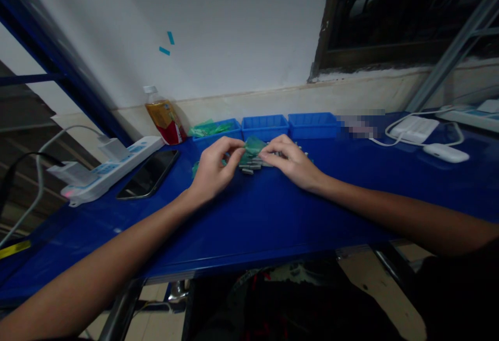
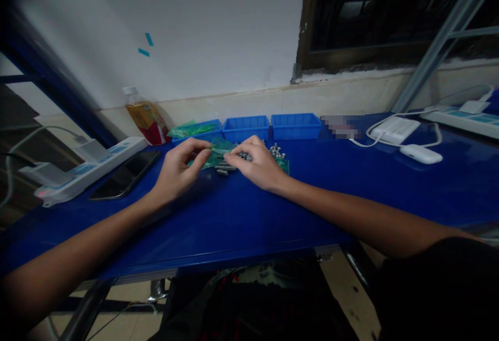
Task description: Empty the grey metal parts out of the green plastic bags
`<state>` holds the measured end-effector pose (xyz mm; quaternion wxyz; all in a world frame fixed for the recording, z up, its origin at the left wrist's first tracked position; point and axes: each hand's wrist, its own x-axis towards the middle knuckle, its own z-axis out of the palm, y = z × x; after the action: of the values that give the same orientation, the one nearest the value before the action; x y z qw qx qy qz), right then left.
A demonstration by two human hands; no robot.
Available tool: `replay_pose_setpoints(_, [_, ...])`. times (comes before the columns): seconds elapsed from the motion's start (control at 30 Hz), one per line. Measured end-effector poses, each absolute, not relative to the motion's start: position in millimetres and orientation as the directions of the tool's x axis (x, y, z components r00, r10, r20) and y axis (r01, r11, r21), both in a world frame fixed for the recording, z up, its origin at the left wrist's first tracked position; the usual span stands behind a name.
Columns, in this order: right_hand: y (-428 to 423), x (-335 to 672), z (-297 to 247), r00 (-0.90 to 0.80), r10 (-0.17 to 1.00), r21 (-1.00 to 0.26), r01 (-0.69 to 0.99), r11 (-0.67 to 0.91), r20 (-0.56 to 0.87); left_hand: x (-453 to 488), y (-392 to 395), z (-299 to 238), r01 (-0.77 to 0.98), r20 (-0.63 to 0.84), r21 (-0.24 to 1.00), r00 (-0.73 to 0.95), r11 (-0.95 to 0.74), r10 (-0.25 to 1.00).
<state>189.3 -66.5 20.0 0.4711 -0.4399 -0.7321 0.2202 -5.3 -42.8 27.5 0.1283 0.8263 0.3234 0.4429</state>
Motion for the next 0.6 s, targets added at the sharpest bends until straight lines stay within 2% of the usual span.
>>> replay_pose_setpoints(0.07, [-65,188,22,-0.152,0.944,-0.894,0.306,0.327,0.293,-9,-44,29,0.447,0.704,0.231,0.536,-0.864,0.466])
replay_pose_setpoints(0.1, [-65,187,23,-0.158,0.968,-0.943,0.24,0.23,0.195,-9,-45,29,0.434,0.701,0.135,0.594,-0.891,0.395])
replay_pose_setpoints(0.17, [-65,184,22,-0.156,0.985,-0.986,0.142,0.089,0.067,-10,-44,28,0.413,0.671,0.036,0.665,-0.91,0.328])
replay_pose_setpoints(0.23, [-64,183,20,-0.126,0.991,-0.992,0.109,0.065,0.051,-9,-42,25,0.406,0.616,0.028,0.712,-0.913,0.336])
replay_pose_setpoints(0.3, [-62,183,18,-0.093,0.989,-0.983,0.132,0.13,0.118,-7,-40,23,0.392,0.526,0.114,0.756,-0.913,0.391])
replay_pose_setpoints(0.37, [-60,186,15,-0.084,0.964,-0.937,0.225,0.265,0.253,-6,-38,22,0.395,0.429,0.302,0.757,-0.868,0.493])
replay_pose_setpoints(0.5, [-61,191,9,-0.202,0.809,-0.656,0.492,0.572,0.553,-6,-31,19,0.379,0.243,0.749,0.605,-0.543,0.758])
replay_pose_setpoints(0.6, [-63,192,4,-0.343,0.717,-0.494,0.543,0.679,0.607,-6,-24,17,0.316,0.146,0.883,0.517,-0.347,0.843])
